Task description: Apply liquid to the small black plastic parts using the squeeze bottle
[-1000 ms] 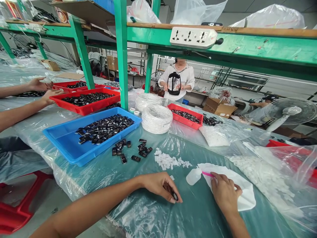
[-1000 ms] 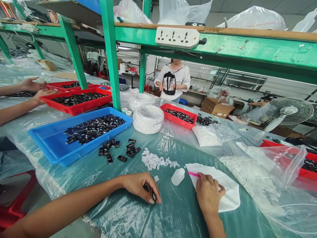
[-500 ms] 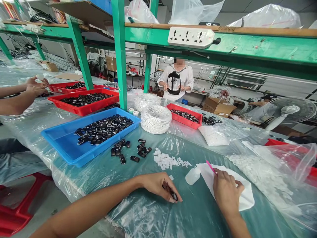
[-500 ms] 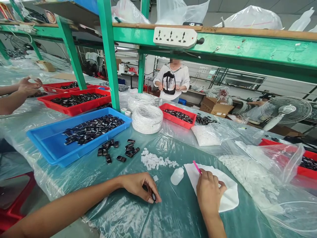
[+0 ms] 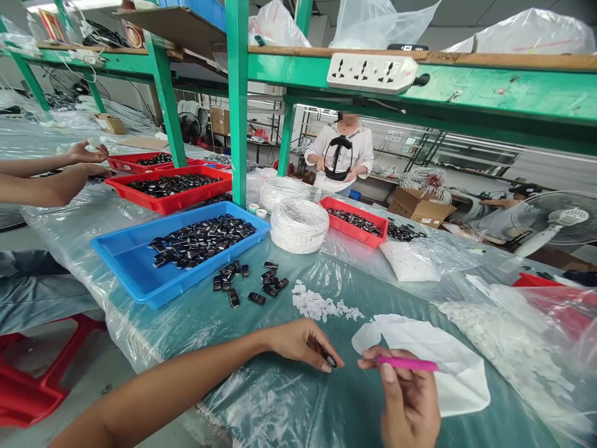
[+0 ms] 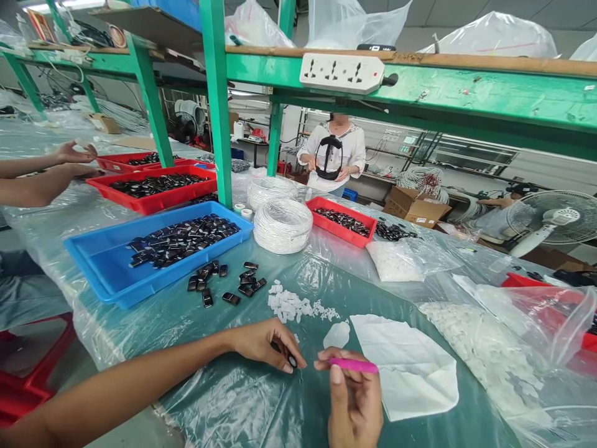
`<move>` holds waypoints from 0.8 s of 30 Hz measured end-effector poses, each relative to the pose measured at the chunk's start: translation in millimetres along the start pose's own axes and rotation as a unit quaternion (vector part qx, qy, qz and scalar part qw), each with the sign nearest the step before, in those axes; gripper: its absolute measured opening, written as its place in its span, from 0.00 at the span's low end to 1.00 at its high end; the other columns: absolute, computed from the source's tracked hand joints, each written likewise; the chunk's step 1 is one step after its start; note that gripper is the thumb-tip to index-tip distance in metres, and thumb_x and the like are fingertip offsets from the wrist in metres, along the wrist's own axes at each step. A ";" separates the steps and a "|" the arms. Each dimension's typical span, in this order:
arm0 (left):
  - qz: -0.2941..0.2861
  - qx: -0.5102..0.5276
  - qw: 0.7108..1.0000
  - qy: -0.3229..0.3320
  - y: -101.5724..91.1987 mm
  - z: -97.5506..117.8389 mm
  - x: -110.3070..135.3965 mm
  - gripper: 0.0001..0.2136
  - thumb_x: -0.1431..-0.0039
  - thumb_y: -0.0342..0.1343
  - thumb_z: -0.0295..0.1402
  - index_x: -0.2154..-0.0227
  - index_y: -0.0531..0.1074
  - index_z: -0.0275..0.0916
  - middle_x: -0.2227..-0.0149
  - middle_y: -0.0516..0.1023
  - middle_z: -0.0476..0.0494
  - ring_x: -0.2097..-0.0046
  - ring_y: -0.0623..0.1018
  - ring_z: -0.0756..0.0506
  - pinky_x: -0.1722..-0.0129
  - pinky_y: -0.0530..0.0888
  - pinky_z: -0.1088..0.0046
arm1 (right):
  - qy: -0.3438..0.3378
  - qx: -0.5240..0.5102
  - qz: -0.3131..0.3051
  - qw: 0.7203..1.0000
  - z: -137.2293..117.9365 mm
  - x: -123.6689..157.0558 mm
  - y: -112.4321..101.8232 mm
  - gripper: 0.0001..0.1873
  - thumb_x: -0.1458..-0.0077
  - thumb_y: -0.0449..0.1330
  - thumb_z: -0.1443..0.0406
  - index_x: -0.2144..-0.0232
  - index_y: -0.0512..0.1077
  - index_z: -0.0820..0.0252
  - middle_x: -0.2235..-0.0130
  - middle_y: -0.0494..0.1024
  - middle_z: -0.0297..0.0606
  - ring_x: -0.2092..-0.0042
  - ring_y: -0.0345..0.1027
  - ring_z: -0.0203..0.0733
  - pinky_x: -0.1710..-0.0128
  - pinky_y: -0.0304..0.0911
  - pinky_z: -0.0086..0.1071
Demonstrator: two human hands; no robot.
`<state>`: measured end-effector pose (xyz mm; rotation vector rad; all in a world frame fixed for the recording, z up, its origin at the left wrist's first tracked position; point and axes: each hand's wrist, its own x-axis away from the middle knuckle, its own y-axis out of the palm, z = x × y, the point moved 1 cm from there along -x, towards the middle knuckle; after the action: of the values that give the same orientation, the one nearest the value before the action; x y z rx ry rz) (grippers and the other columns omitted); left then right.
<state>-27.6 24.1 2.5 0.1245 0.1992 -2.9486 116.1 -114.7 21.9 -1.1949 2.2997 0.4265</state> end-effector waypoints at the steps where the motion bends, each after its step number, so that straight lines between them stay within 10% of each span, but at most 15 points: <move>1: 0.001 0.003 1.000 0.000 0.0 -0.9 0.0 0.19 0.51 0.60 0.38 0.56 0.74 0.35 0.59 0.77 0.41 0.61 0.77 0.45 0.62 0.73 0.75 | 0.001 -0.001 -0.021 1.000 2.1 2.7 0.8 0.07 0.43 0.54 0.65 0.61 0.65 0.57 0.66 0.74 0.39 0.69 0.71 0.39 0.68 0.68 0.35; 24: 0.035 0.023 0.999 0.012 0.8 -1.0 -1.7 0.18 0.53 0.62 0.39 0.59 0.75 0.35 0.62 0.78 0.40 0.63 0.77 0.46 0.64 0.72 0.75 | -0.133 0.147 -0.147 0.969 5.0 5.0 2.1 0.10 0.44 0.52 0.68 0.58 0.66 0.58 0.63 0.76 0.42 0.63 0.73 0.42 0.66 0.70 0.34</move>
<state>-25.7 23.8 1.5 0.1699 0.1265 -2.8844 113.4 -114.3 15.0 -1.2186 1.8443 0.1205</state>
